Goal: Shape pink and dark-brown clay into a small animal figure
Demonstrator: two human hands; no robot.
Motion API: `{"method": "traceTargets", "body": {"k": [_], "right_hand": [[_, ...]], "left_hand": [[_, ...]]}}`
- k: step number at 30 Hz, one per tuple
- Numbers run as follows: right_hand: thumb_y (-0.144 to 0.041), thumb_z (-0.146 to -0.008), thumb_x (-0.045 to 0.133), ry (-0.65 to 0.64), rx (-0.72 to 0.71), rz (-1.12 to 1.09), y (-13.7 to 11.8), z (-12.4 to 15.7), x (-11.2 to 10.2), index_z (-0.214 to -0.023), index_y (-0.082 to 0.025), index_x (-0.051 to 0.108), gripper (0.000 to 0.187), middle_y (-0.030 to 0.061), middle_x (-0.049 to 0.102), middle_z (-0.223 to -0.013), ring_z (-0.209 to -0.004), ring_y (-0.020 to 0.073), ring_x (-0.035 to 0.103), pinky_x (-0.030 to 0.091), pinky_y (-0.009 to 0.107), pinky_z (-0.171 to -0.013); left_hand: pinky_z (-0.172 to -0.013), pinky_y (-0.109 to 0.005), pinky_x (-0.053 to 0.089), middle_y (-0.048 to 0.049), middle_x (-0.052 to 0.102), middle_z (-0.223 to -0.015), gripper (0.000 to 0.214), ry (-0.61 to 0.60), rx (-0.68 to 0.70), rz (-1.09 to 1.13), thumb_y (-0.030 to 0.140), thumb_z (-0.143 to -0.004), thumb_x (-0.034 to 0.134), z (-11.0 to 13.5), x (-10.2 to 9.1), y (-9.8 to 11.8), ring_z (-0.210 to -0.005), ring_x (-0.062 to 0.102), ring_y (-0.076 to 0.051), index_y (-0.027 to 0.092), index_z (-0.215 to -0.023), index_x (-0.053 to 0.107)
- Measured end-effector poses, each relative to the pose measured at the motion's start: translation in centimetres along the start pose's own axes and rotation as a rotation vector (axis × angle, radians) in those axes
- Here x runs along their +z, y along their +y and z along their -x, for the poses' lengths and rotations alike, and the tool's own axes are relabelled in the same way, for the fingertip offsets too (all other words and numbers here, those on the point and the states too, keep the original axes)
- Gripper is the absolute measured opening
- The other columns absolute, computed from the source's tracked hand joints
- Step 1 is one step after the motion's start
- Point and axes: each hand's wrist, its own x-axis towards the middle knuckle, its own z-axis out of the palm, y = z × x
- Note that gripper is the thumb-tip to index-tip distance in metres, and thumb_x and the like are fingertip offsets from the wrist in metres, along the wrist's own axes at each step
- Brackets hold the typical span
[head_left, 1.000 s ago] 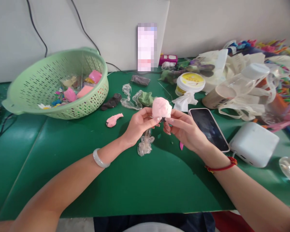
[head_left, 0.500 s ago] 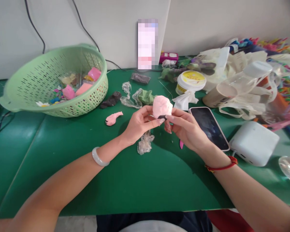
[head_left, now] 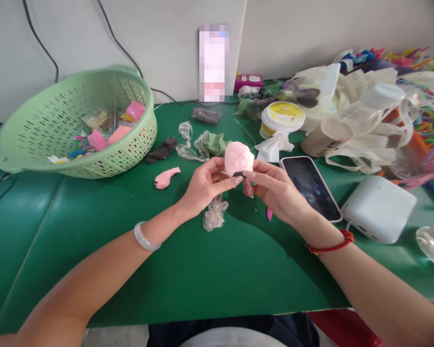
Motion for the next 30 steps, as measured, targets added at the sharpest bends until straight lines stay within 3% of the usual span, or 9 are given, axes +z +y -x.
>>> {"method": "traceTargets", "body": {"k": [17, 23, 30], "right_hand": [[-0.042, -0.068, 0.089, 0.007, -0.005, -0.012, 0.09, 0.0, 0.15, -0.084, -0.018, 0.069, 0.035, -0.004, 0.058, -0.062, -0.056, 0.0092, 0.051, 0.038, 0.025, -0.055], [-0.041, -0.072, 0.087, -0.001, -0.025, 0.003, 0.24, -0.04, 0.12, -0.086, -0.018, 0.069, 0.032, -0.0038, 0.059, -0.063, -0.055, 0.0086, 0.051, 0.037, 0.025, -0.054], [-0.041, -0.072, 0.087, 0.007, -0.043, 0.014, 0.35, -0.17, 0.12, -0.086, -0.018, 0.07, 0.032, -0.0039, 0.059, -0.062, -0.056, 0.0087, 0.051, 0.037, 0.025, -0.054]], "left_hand": [[-0.078, -0.028, 0.055, -0.0022, 0.073, -0.093, 0.038, -0.009, 0.035, -0.021, 0.031, -0.069, 0.089, -0.23, -0.27, -0.55, -0.084, 0.068, -0.014, 0.018, -0.095, 0.065], [-0.076, -0.027, 0.056, -0.0008, 0.072, -0.088, 0.043, 0.015, 0.037, -0.032, 0.03, -0.063, 0.093, -0.13, -0.11, -0.43, -0.081, 0.067, -0.013, 0.017, -0.093, 0.065], [-0.074, -0.026, 0.056, -0.0014, 0.072, -0.087, 0.035, 0.023, 0.078, -0.046, 0.028, -0.07, 0.089, -0.14, -0.15, -0.8, -0.082, 0.068, -0.013, 0.017, -0.093, 0.065]]}}
